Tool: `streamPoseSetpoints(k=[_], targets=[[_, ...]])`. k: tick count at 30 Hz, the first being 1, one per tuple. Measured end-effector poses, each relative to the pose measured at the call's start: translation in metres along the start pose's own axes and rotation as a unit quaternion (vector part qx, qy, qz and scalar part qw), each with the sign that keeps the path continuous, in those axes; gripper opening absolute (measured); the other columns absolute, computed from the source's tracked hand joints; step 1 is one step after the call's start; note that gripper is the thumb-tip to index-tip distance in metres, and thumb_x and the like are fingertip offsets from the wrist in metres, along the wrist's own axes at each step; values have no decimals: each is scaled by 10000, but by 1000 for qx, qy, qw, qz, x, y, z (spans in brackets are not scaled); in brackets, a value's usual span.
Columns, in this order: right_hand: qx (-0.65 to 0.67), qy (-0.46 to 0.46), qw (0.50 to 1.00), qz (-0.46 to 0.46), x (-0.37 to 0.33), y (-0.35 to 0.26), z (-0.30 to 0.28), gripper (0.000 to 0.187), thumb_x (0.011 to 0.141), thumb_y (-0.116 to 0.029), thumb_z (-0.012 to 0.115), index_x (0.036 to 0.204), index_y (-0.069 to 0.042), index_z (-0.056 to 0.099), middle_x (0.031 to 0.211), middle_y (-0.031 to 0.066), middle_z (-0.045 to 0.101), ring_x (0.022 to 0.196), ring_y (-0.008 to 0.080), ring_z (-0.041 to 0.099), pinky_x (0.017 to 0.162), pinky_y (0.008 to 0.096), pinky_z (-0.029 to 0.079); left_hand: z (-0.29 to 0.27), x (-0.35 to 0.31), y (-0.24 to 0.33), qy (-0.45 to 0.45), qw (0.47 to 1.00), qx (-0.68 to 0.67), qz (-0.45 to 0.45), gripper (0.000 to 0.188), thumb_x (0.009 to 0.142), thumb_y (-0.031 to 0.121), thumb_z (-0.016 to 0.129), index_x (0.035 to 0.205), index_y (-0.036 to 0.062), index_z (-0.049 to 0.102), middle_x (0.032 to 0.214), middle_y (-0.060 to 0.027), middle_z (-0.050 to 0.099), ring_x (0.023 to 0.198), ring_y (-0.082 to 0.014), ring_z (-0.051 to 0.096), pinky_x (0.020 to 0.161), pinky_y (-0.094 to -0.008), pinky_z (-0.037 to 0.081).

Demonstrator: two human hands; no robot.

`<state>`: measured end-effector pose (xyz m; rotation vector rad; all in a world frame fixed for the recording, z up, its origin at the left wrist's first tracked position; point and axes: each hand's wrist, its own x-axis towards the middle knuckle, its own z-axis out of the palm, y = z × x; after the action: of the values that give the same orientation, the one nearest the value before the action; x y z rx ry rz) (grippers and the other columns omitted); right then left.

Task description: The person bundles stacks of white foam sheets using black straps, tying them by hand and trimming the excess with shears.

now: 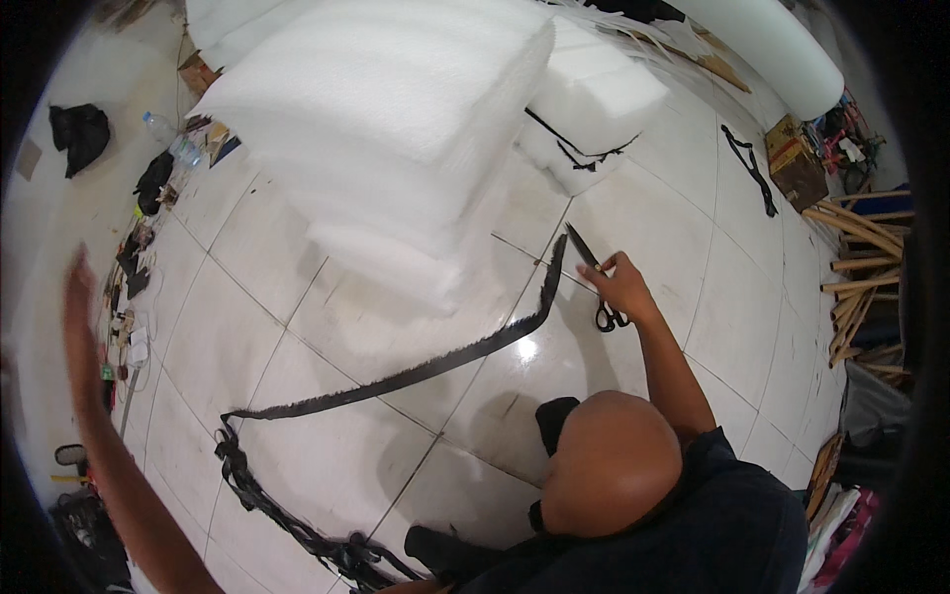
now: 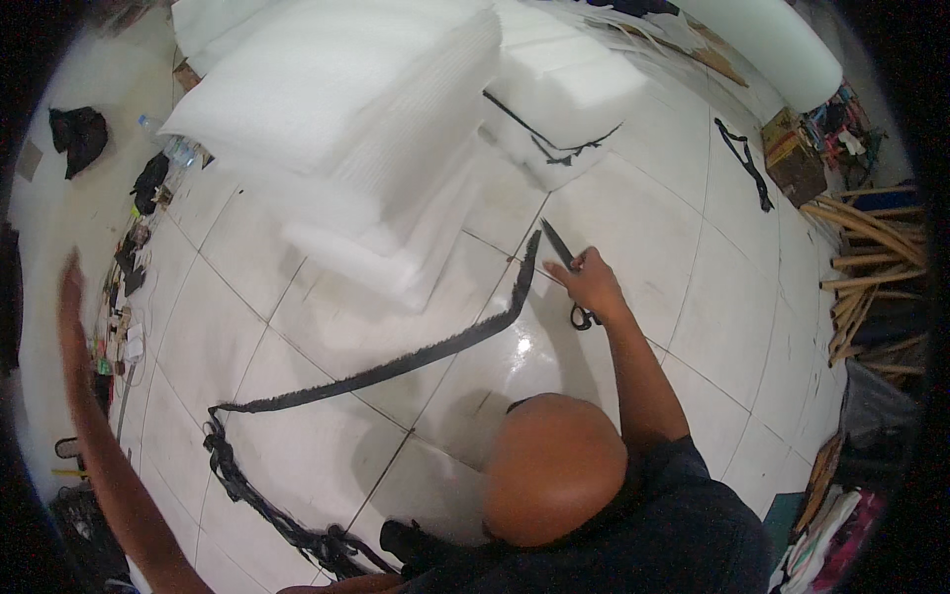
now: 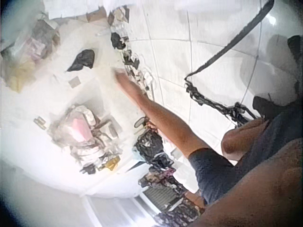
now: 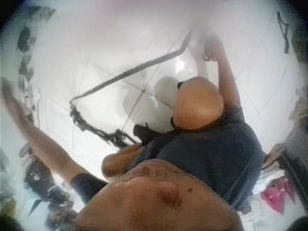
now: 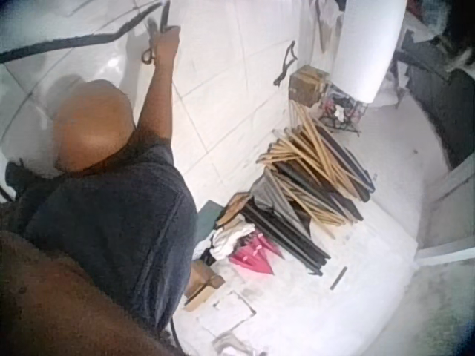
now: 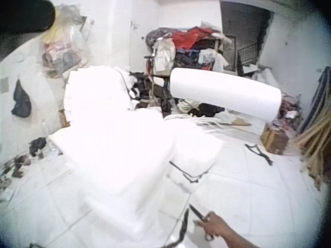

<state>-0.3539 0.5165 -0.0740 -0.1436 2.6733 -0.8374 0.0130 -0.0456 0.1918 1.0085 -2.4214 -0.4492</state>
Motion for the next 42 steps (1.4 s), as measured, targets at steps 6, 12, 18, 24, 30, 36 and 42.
streamPoseSetpoints(k=[6, 12, 18, 24, 30, 36, 42], targets=[[468, -277, 829, 132, 31, -60, 91, 587, 909, -530, 498, 1162, -1, 500, 987, 96, 556, 854, 199, 562, 731, 374, 517, 33, 120, 234, 46, 904, 51, 422, 682, 901, 617, 350, 1416, 171, 391, 1477, -117, 335, 1370, -284, 293, 1136, -467, 181], [571, -326, 714, 240, 51, -88, 150, 1020, 830, -672, 498, 1445, 42, 107, 1379, 225, 315, 1340, 334, 271, 1077, 566, 224, 145, 93, 305, -145, 935, 148, 289, 669, 882, 628, 396, 1412, 220, 403, 1492, -163, 288, 1380, -333, 260, 1130, -460, 187], [593, -294, 715, 226, 51, -93, 173, 1073, 743, -797, 464, 1395, 32, 268, 1232, 157, 450, 1191, 275, 414, 1046, 477, 267, 172, 75, 285, -196, 963, -11, 187, 657, 848, 574, 478, 1399, 218, 432, 1456, -156, 362, 1347, -320, 327, 1097, -402, 250], [660, -283, 672, 182, 45, -107, 178, 1082, 695, -860, 427, 1340, 8, 392, 1211, 106, 500, 1139, 243, 447, 992, 404, 315, 174, 79, 266, -217, 960, -100, 147, 651, 894, 544, 425, 1411, 150, 404, 1452, -147, 364, 1320, -286, 356, 1088, -363, 263], [707, -375, 590, 110, 31, -130, 162, 1108, 688, -878, 389, 1465, -108, 208, 1459, 143, 308, 1350, 291, 291, 1103, 471, 217, 148, 82, 246, -231, 956, -158, 90, 753, 896, 588, 382, 1425, 53, 339, 1433, -169, 372, 1303, -286, 367, 1074, -385, 287], [748, -338, 571, -4, 33, -148, 137, 1066, 724, -820, 452, 1470, -116, 162, 1478, 141, 264, 1350, 298, 281, 1111, 469, 235, 94, 35, 208, -202, 971, -125, 37, 784, 885, 614, 371, 1424, 45, 334, 1427, -185, 367, 1301, -306, 364, 1069, -419, 289], [690, -113, 701, -141, 66, -141, 102, 959, 768, -685, 591, 1417, -66, 251, 1381, 129, 374, 1246, 246, 397, 1069, 408, 297, 94, -21, 113, -180, 965, -169, -84, 787, 882, 619, 367, 1422, 48, 335, 1422, -191, 366, 1301, -316, 361, 1065, -435, 287]])
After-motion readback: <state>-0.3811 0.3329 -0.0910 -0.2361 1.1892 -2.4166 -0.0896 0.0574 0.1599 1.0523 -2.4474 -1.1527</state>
